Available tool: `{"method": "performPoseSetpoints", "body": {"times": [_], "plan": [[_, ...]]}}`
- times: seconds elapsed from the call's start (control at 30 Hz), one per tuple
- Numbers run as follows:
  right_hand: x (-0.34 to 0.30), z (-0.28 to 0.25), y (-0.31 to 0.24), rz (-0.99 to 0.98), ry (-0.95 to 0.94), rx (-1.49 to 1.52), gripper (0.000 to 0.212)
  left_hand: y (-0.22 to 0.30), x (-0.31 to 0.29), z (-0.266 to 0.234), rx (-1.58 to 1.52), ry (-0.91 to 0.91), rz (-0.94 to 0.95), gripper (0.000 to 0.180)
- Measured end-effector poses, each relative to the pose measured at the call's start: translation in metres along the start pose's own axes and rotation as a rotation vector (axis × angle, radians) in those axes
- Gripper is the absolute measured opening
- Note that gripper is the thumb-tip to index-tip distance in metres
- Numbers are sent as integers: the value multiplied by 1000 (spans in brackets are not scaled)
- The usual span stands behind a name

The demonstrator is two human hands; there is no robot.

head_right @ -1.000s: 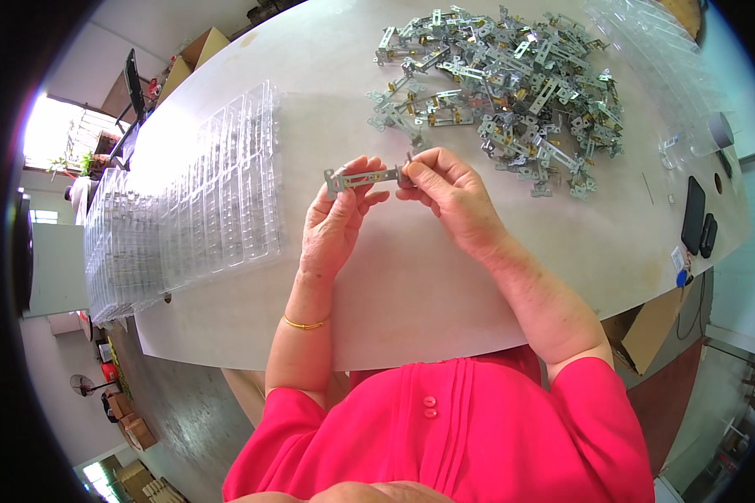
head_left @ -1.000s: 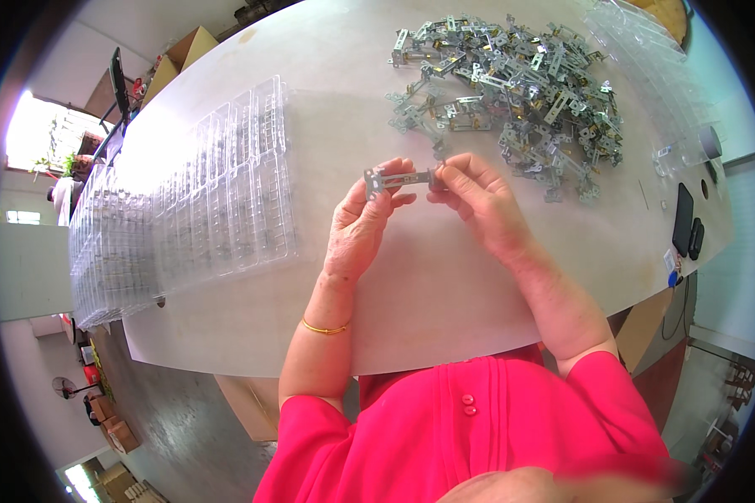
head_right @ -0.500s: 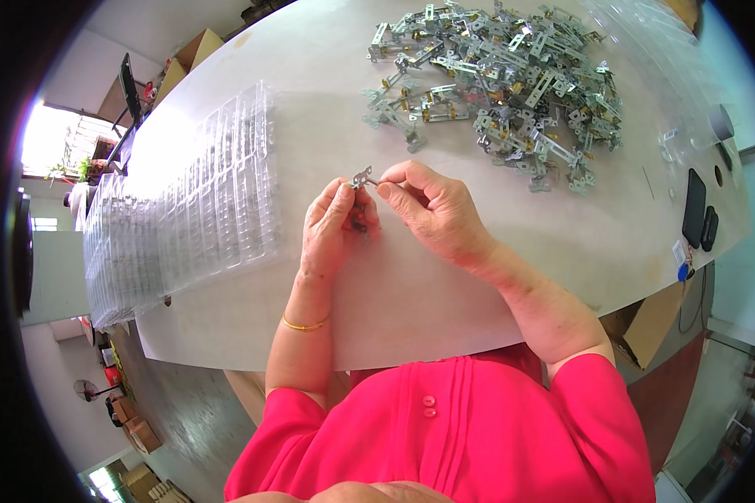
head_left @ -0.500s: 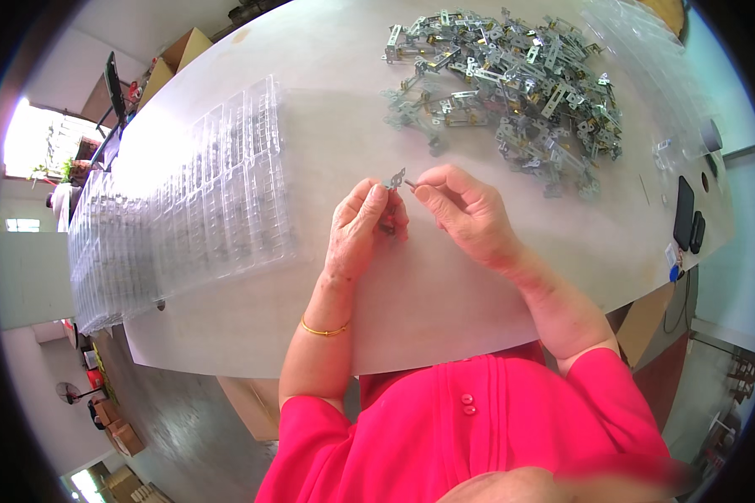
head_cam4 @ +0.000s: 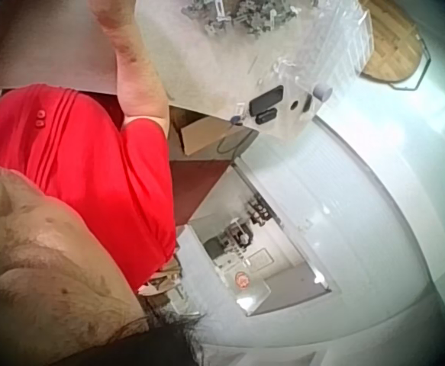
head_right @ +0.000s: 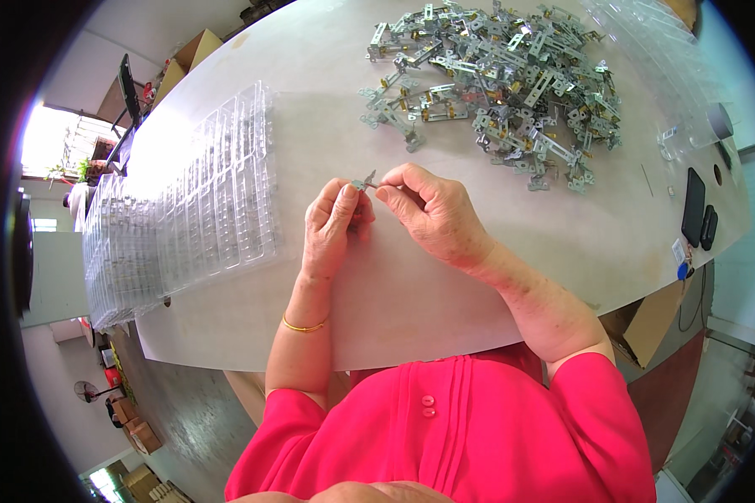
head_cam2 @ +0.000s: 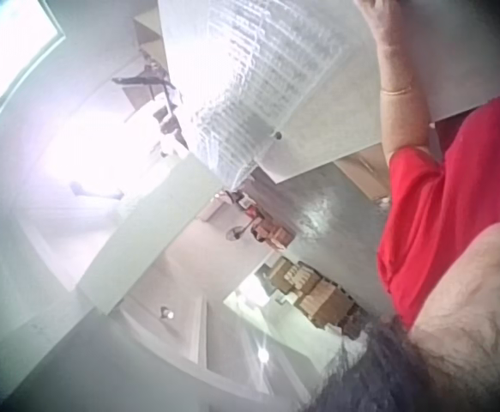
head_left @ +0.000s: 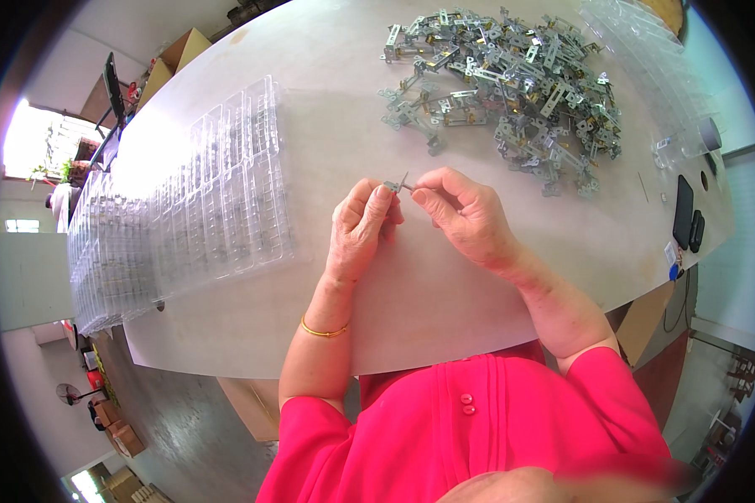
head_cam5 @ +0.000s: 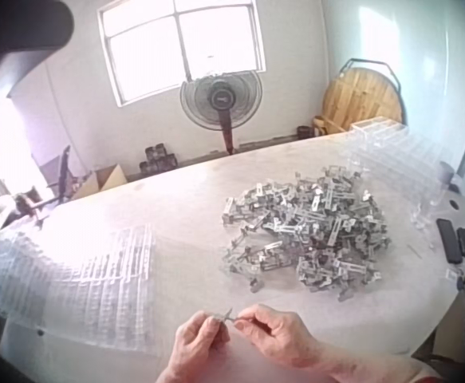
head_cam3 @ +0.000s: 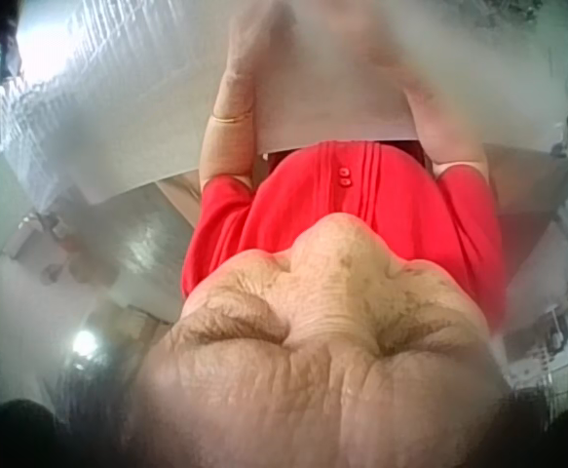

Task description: The person picks up a metal bracket and a pin by hand, inserts the pin into the bracket, and places the assembled unit into a plastic tray, repeating the process several times.

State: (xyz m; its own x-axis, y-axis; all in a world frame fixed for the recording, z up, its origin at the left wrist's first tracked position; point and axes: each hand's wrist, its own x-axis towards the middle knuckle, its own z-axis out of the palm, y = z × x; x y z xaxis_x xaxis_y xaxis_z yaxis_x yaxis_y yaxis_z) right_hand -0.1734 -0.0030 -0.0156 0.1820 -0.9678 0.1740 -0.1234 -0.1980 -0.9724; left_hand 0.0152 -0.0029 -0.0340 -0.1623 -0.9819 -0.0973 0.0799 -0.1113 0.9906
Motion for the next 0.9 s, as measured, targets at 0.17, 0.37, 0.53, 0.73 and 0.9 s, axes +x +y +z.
{"method": "performPoseSetpoints", "body": {"times": [0.17, 0.37, 0.53, 0.73, 0.9], "plan": [[-2, 0, 5, 7, -7, 4, 12, -1, -1, 1, 212, 9, 84, 28], [-2, -1, 2, -2, -39, 30, 17, -5, -1, 5, 369, 28, 196, 22], [3, -1, 8, -245, -6, -121, 8, -8, -1, 8, 477, 12, 292, 18], [4, -4, 6, -317, 87, -140, 6, -6, -4, 11, 522, -84, 318, 20], [5, -8, -2, -10, 162, 214, 8, 9, -4, 11, -100, -56, -78, 31]]}}
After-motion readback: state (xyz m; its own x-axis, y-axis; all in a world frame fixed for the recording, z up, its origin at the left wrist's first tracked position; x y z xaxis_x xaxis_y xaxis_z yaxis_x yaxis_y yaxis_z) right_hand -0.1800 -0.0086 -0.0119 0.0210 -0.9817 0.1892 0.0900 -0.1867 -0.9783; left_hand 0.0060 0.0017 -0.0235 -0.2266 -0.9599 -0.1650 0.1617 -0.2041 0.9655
